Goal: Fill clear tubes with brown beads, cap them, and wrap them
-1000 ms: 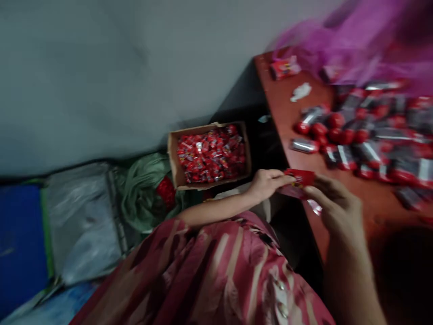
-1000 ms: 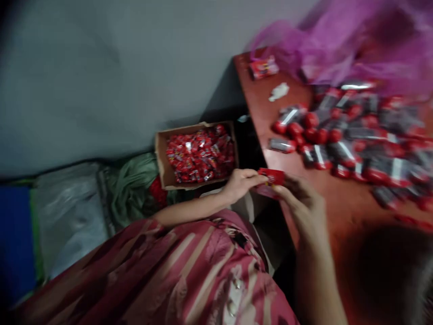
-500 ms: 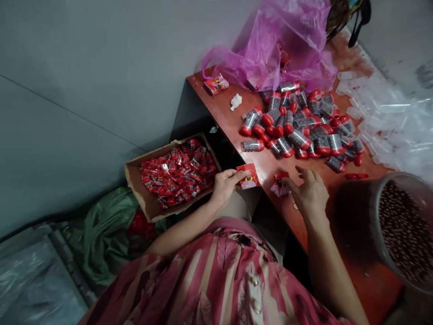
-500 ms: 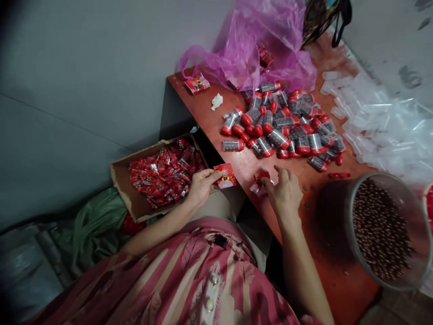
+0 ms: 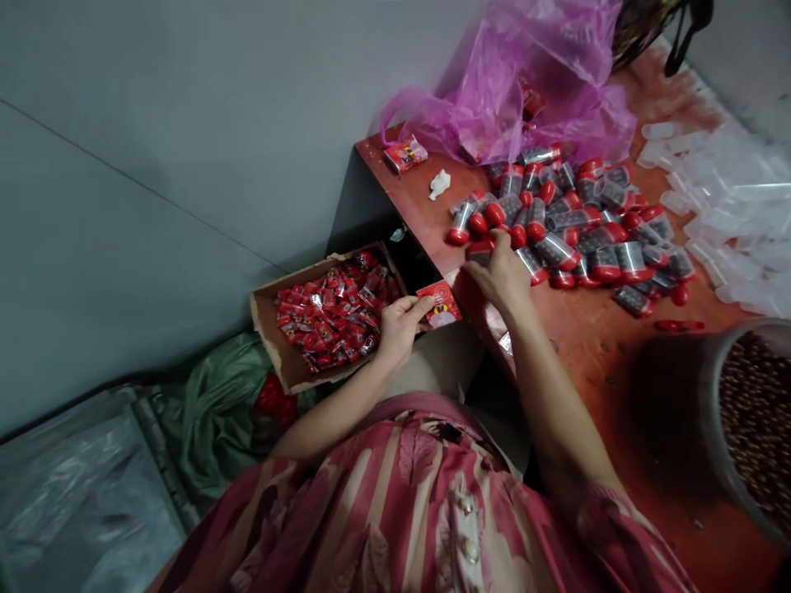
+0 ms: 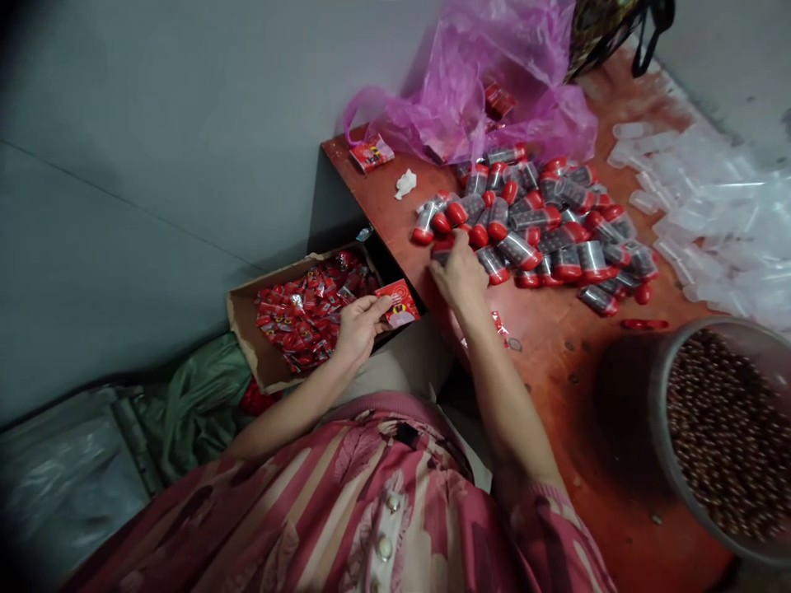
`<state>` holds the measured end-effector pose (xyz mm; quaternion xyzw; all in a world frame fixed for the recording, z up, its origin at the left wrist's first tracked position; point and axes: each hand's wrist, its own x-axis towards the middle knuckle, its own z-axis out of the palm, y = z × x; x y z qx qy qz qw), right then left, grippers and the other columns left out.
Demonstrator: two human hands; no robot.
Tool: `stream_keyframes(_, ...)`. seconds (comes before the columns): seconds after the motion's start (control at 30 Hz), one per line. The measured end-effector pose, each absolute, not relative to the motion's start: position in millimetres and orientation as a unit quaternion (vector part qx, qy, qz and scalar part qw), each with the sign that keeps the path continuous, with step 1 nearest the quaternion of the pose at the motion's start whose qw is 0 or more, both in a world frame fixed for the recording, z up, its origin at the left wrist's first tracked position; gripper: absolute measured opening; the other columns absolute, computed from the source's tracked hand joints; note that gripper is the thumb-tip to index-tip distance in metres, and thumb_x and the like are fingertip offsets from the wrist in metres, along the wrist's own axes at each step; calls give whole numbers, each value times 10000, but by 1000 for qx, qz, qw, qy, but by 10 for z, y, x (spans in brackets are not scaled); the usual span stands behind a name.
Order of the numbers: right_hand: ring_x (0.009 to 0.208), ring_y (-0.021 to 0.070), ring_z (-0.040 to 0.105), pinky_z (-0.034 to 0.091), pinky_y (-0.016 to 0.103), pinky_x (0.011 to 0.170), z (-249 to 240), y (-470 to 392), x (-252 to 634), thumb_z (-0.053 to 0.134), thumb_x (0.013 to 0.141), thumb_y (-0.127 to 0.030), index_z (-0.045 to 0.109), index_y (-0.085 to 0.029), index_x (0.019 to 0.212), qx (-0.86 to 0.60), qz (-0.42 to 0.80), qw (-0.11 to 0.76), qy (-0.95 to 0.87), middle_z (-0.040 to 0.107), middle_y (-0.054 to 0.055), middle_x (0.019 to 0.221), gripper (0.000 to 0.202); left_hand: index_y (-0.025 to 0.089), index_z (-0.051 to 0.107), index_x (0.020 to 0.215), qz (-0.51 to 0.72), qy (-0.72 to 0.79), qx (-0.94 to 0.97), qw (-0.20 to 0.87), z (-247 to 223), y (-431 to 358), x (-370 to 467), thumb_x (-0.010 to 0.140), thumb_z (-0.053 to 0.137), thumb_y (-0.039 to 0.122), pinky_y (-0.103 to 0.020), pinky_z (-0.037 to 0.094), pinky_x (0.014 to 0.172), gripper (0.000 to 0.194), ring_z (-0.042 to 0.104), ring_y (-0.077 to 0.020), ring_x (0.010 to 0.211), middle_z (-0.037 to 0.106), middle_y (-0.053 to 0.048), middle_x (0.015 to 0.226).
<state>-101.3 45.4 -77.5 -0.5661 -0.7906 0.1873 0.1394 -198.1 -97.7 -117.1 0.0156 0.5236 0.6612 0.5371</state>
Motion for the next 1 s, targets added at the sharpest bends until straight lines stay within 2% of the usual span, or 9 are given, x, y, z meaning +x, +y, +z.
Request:
stream_keyframes(0.17,637,160,577,488,316,620,-659,163,-539,647,700,-337,582,-192,916,-540,451,260,-661,610,0,755,268,135,643,646,640,535,80,545,-1151,-912,-1865,600,762,453,-199,470,498,343,548,-80,522,603,19,598)
stream_keyframes(0.3,548,107,535,452,244,532,-548,-155,-298,764,595,-308,547,-198,824,-512,583,267,-572,593,-44,681,334,136,672,657,605,545,178,552,-1073,-860,-1691,643,742,452,-183,449,504,324,532,-71,524,591,22,578)
stream_keyframes(0.47,607,98,569,482,234,592,-579,-266,-134,807,535,-247,535,-196,786,-518,600,352,-497,612,-52,723,374,139,712,771,550,462,206,664,-980,-852,-1507,664,724,467,-263,534,599,345,602,-109,597,661,-15,694)
stream_keyframes(0.57,593,93,570,486,224,582,-611,-292,-23,807,560,-266,539,-197,793,-511,594,371,-498,606,-57,705,362,118,704,705,532,454,205,685,-966,-857,-1415,619,760,454,-285,544,638,351,612,-115,606,660,-26,672)
stream_keyframes(0.67,530,96,569,468,211,496,-630,-393,118,736,679,-396,502,-217,859,-526,578,389,-489,605,-56,675,346,107,684,637,546,481,176,663,-943,-849,-1329,557,802,431,-269,528,614,354,599,-107,569,644,-22,616)
stream_keyframes(0.77,438,94,541,388,182,366,-669,-595,272,520,823,-567,445,-228,878,-540,596,386,-452,598,-45,636,352,106,647,594,568,497,108,647,-905,-832,-1259,485,844,394,-267,521,590,365,585,-100,535,629,-13,585)
stream_keyframes(0.87,398,73,502,278,149,294,-722,-855,385,428,873,-569,447,-225,907,-530,627,377,-429,594,-36,666,346,110,608,588,581,487,56,650,-888,-815,-1204,478,854,367,-265,521,589,372,590,-100,537,629,-7,594)
stream_keyframes(0.93,468,83,556,366,157,333,-748,-1017,419,499,864,-501,450,-233,971,-510,637,378,-438,610,-30,737,293,111,609,630,584,474,36,658,-892,-803,-1166,508,846,355,-269,530,615,362,606,-105,569,645,-12,629)
stream_keyframes(1.0,594,111,626,515,213,472,-769,-1141,425,554,851,-433,453,-242,1040,-498,625,376,-469,620,-24,791,287,113,607,668,590,461,18,663,-894,-793,-1121,527,842,339,-268,539,637,356,611,-102,588,650,-9,651)
